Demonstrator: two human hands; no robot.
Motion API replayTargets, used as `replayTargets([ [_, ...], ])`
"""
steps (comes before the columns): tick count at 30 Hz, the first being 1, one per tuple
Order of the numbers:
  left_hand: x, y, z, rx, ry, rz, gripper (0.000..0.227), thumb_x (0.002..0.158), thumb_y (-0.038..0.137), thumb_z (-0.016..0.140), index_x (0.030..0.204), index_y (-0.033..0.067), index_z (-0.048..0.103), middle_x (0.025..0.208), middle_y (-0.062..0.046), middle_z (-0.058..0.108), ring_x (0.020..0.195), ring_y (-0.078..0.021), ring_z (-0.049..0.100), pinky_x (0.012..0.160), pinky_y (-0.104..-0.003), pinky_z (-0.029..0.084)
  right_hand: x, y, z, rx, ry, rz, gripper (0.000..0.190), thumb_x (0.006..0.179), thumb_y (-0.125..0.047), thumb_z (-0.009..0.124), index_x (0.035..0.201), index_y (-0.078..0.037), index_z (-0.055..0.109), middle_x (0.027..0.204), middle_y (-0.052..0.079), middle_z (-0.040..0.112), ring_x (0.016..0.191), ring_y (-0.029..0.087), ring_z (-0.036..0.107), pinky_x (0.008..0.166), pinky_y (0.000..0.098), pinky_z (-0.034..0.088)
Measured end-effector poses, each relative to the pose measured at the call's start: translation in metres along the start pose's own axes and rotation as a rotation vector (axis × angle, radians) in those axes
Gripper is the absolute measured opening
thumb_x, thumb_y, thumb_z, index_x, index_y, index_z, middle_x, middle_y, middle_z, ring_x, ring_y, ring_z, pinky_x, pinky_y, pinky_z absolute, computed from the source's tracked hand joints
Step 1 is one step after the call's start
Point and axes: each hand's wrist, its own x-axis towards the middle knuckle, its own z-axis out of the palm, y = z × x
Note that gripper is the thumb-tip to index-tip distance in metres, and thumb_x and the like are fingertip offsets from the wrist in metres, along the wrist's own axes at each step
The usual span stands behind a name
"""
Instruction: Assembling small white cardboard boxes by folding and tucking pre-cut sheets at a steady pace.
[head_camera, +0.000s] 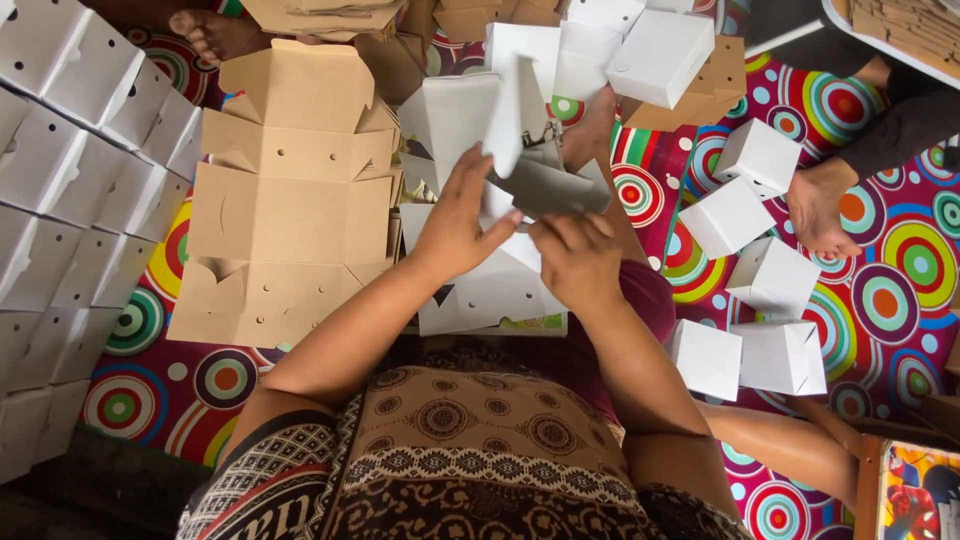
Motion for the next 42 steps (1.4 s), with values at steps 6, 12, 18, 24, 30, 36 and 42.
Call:
replayTargets([
  [6,-0.006,-0.036,0.035,-0.414,0.061,-0.401,0.077,0.084,0.013,0.073,0.145,0.0121,0.026,0.135,-0.029,0.047,0.126,-0.0473,0.056,0.100,-0.055,0.050,-0.005,-0.012,0.014,0.036,0.065,-0.149,0.021,0.101,-0.007,0.053,0.090,-0.016,0.068,0.096,0.003,0.068,0.078,0.021,0.064,0.094,0.0440,0.053],
  [12,-0.010,-0.044,0.032,-0.636,0.279,-0.296,0.067,0.077,-0.010,0.047,0.139,0.0123,0.035,0.134,-0.027,0.049,0.132,-0.0406,0.046,0.111,-0.058,0.037,-0.005,0.002,-0.001,0.356,0.229,0.257,0.016,0.105,-0.006,0.056,0.093,-0.007,0.066,0.093,0.007,0.075,0.079,0.028,0.071,0.081,0.0387,0.053],
  [18,0.019,-0.026,0.007,-0.758,0.412,-0.031,0.078,0.073,-0.018,0.040,0.142,0.0181,0.035,0.141,-0.012,0.046,0.132,-0.0208,0.045,0.117,-0.047,0.036,-0.010,-0.013,-0.028,0.284,0.275,0.133,0.017,0.103,-0.007,0.053,0.087,-0.010,0.058,0.093,0.009,0.076,0.074,0.025,0.069,0.080,0.0419,0.052],
  [24,0.050,-0.083,0.008,-0.837,0.220,-0.225,0.080,0.069,-0.022,0.035,0.135,0.0227,0.047,0.094,0.002,0.037,0.087,-0.0109,0.032,0.075,-0.021,0.027,-0.053,-0.052,-0.002,0.489,0.090,0.337,0.008,0.092,0.001,0.059,0.089,-0.004,0.053,0.104,0.015,0.073,0.083,0.027,0.070,0.075,0.0367,0.058],
  [30,0.019,-0.101,0.069,-0.686,0.376,-0.468,0.081,0.077,-0.029,0.034,0.142,0.0190,0.031,0.146,-0.033,0.041,0.142,-0.0428,0.040,0.118,-0.055,0.033,-0.046,-0.052,0.009,0.232,-0.281,0.444,0.060,0.081,-0.031,0.084,0.126,-0.003,0.056,0.109,0.024,0.072,0.077,0.041,0.072,0.069,0.0530,0.059],
  [36,0.017,-0.039,0.056,-0.588,0.280,-0.408,0.079,0.081,-0.023,0.045,0.150,0.0139,0.031,0.145,-0.032,0.032,0.133,-0.0564,0.041,0.116,-0.057,0.035,-0.046,-0.030,0.044,-0.135,-0.233,0.350,0.006,0.094,-0.023,0.070,0.096,-0.018,0.072,0.066,0.000,0.067,0.051,0.022,0.068,0.052,0.0350,0.056],
  [42,0.000,-0.011,-0.004,0.311,-0.172,-0.062,0.021,0.101,0.033,0.063,0.119,0.0359,0.074,0.154,-0.015,0.035,0.143,-0.0474,0.027,0.110,-0.068,0.026,-0.032,0.004,0.028,-0.060,-0.190,0.277,0.004,0.095,-0.017,0.073,0.092,-0.019,0.076,0.065,-0.001,0.066,0.057,0.023,0.069,0.058,0.0337,0.056],
])
